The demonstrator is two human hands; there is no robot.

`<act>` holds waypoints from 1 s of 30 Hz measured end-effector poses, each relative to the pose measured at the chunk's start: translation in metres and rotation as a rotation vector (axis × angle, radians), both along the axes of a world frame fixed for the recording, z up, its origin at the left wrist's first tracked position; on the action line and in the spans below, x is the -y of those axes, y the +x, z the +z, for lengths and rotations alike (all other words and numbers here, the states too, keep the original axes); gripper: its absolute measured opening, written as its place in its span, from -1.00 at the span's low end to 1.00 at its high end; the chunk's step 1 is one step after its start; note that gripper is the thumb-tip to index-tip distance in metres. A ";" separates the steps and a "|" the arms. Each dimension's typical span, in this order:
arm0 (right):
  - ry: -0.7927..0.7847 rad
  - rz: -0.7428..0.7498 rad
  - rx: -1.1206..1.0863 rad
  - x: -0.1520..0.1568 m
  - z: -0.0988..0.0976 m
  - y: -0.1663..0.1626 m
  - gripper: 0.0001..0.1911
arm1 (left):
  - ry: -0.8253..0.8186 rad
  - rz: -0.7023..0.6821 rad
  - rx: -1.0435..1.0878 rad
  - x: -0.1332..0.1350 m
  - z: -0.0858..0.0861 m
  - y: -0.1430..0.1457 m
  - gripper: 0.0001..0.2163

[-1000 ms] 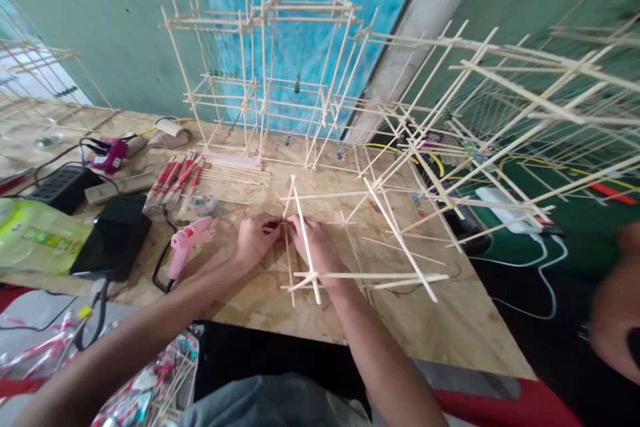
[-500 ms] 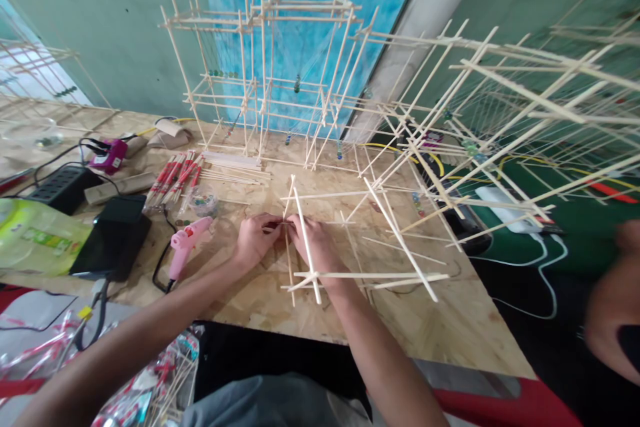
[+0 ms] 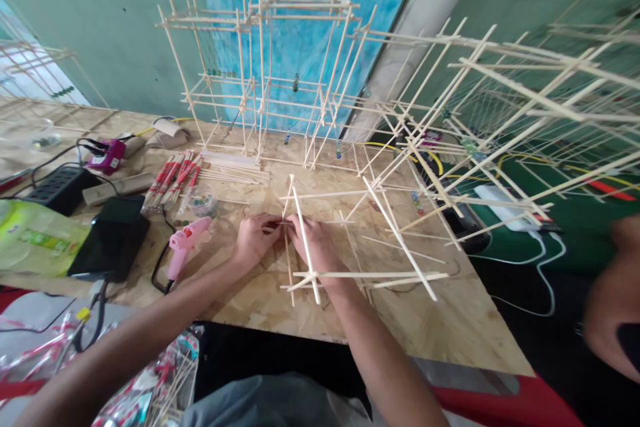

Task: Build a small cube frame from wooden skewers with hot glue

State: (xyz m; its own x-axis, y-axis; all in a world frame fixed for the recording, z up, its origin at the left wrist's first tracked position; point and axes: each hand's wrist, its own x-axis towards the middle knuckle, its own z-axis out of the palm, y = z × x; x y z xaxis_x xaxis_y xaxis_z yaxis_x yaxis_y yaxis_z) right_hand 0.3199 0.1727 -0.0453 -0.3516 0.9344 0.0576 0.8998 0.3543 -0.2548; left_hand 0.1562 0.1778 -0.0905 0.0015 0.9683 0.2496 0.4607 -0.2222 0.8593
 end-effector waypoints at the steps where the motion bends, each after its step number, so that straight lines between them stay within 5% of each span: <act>1: 0.000 0.004 -0.001 0.000 0.000 0.000 -0.79 | 0.000 0.001 0.001 0.000 0.000 0.000 -0.85; 30: -0.021 -0.030 -0.095 -0.002 0.005 -0.001 -0.75 | -0.092 -0.006 0.113 0.000 0.002 0.000 -0.85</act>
State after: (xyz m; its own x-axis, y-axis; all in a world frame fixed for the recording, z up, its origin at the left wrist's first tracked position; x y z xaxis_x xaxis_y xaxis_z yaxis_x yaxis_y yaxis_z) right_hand 0.3193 0.1746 -0.0408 -0.3176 0.9456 0.0701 0.8810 0.3216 -0.3470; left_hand 0.1563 0.1777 -0.0882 -0.0158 0.9872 0.1587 0.3589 -0.1426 0.9224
